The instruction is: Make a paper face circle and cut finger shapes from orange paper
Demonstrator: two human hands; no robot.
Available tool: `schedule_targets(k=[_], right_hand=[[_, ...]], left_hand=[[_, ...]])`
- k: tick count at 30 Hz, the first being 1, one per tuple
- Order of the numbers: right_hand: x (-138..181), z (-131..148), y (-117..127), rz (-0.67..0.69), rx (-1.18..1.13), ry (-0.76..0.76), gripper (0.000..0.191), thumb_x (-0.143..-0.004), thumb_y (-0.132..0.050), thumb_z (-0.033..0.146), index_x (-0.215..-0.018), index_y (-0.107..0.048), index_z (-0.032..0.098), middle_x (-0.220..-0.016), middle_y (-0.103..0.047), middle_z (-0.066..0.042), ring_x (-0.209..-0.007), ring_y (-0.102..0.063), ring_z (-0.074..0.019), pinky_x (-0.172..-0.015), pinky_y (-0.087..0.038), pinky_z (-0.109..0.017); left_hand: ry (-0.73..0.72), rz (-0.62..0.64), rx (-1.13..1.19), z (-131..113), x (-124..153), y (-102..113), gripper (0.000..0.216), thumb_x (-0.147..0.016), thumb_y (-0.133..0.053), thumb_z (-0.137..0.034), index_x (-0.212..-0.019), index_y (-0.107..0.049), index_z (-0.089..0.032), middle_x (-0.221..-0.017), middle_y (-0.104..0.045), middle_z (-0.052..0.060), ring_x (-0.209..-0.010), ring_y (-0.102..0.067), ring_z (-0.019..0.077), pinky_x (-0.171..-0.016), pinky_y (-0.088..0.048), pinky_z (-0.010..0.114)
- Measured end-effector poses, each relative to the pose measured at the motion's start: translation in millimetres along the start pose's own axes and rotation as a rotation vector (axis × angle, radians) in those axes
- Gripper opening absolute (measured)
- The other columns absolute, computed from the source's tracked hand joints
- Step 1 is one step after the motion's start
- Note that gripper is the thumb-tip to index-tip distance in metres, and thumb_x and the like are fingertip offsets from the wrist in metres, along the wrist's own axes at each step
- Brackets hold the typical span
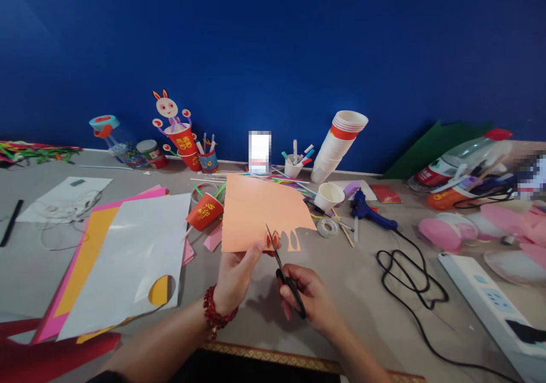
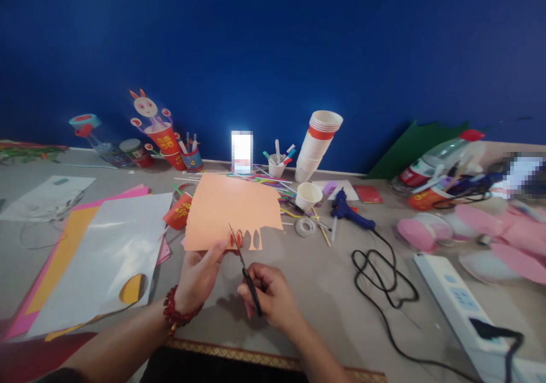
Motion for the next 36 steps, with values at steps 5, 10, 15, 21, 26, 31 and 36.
schedule_targets(k=[5, 10, 15, 21, 26, 31, 36], right_hand=[[0.0, 0.2, -1.0, -0.006, -0.01, 0.006, 0.054, -0.068, -0.071, 0.067, -0.064, -0.044, 0.02, -0.046, -0.045, 0.008, -0.038, -0.044, -0.007, -0.04, -0.027, -0.018], [-0.3, 0.7, -4.8, 0.003, -0.03, 0.045, 0.056, -0.067, -0.07, 0.07, -0.066, -0.046, 0.019, -0.051, -0.047, 0.006, -0.039, -0.05, -0.0088, -0.04, -0.029, -0.018], [-0.4, -0.9, -5.8, 0.012, -0.062, 0.081, 0.057, -0.067, -0.069, 0.071, -0.067, -0.047, 0.018, -0.051, -0.05, 0.005, -0.039, -0.051, -0.0093, -0.04, -0.029, -0.018], [-0.1, 0.1, -3.5, 0.033, -0.06, 0.061, 0.057, -0.066, -0.071, 0.07, -0.067, -0.047, 0.018, -0.052, -0.048, 0.006, -0.04, -0.05, -0.0089, -0.041, -0.03, -0.018], [-1.9, 0.8, -1.1, 0.041, -0.051, 0.035, 0.056, -0.066, -0.071, 0.069, -0.067, -0.048, 0.018, -0.05, -0.05, 0.005, -0.038, -0.047, -0.008, -0.041, -0.031, -0.019], [-2.5, -0.6, 0.4, 0.028, -0.036, 0.018, 0.056, -0.066, -0.07, 0.07, -0.066, -0.045, 0.019, -0.048, -0.048, 0.006, -0.037, -0.045, -0.0075, -0.039, -0.029, -0.019], [-1.7, -0.2, -1.9, -0.008, -0.031, 0.035, 0.057, -0.066, -0.069, 0.072, -0.065, -0.045, 0.019, -0.046, -0.047, 0.007, -0.037, -0.042, -0.0072, -0.039, -0.028, -0.019]], left_hand=[[-0.02, -0.006, -0.024, 1.1, 0.5, 0.4, 0.023, -0.084, -0.066, -0.035, -0.081, -0.077, -0.015, -0.089, -0.075, 0.01, -0.094, -0.068, 0.0254, -0.084, -0.055, 0.034], [0.008, -0.019, -0.002, 2.2, 3.2, -1.5, 0.024, -0.083, -0.068, -0.037, -0.077, -0.076, -0.015, -0.088, -0.075, 0.011, -0.096, -0.067, 0.0264, -0.089, -0.054, 0.037], [0.027, -0.021, 0.008, 4.6, 6.8, -1.7, 0.025, -0.084, -0.067, -0.035, -0.073, -0.075, -0.014, -0.089, -0.074, 0.01, -0.091, -0.067, 0.023, -0.091, -0.053, 0.036], [0.068, -0.02, 0.03, 3.3, 7.2, -3.5, 0.021, -0.084, -0.068, -0.033, -0.087, -0.076, -0.014, -0.098, -0.074, 0.011, -0.101, -0.065, 0.0242, -0.089, -0.053, 0.033], [0.057, -0.001, 0.013, 3.6, 5.1, -2.9, 0.022, -0.085, -0.066, -0.032, -0.077, -0.075, -0.014, -0.098, -0.074, 0.011, -0.097, -0.066, 0.0238, -0.087, -0.053, 0.033], [0.057, 0.017, 0.026, 2.2, 4.0, -3.3, 0.023, -0.086, -0.064, -0.031, -0.075, -0.075, -0.015, -0.097, -0.074, 0.01, -0.092, -0.067, 0.0227, -0.084, -0.053, 0.033], [0.058, -0.001, 0.05, 1.0, 5.0, -4.7, 0.019, -0.084, -0.066, -0.031, -0.077, -0.075, -0.015, -0.101, -0.074, 0.009, -0.094, -0.066, 0.0231, -0.081, -0.054, 0.032]])
Point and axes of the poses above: each hand's wrist, its own x-axis away from the middle knuckle, its own y-axis out of the back of the hand, z = x × y, the point moved 4 cm from there along -x, towards the middle knuckle
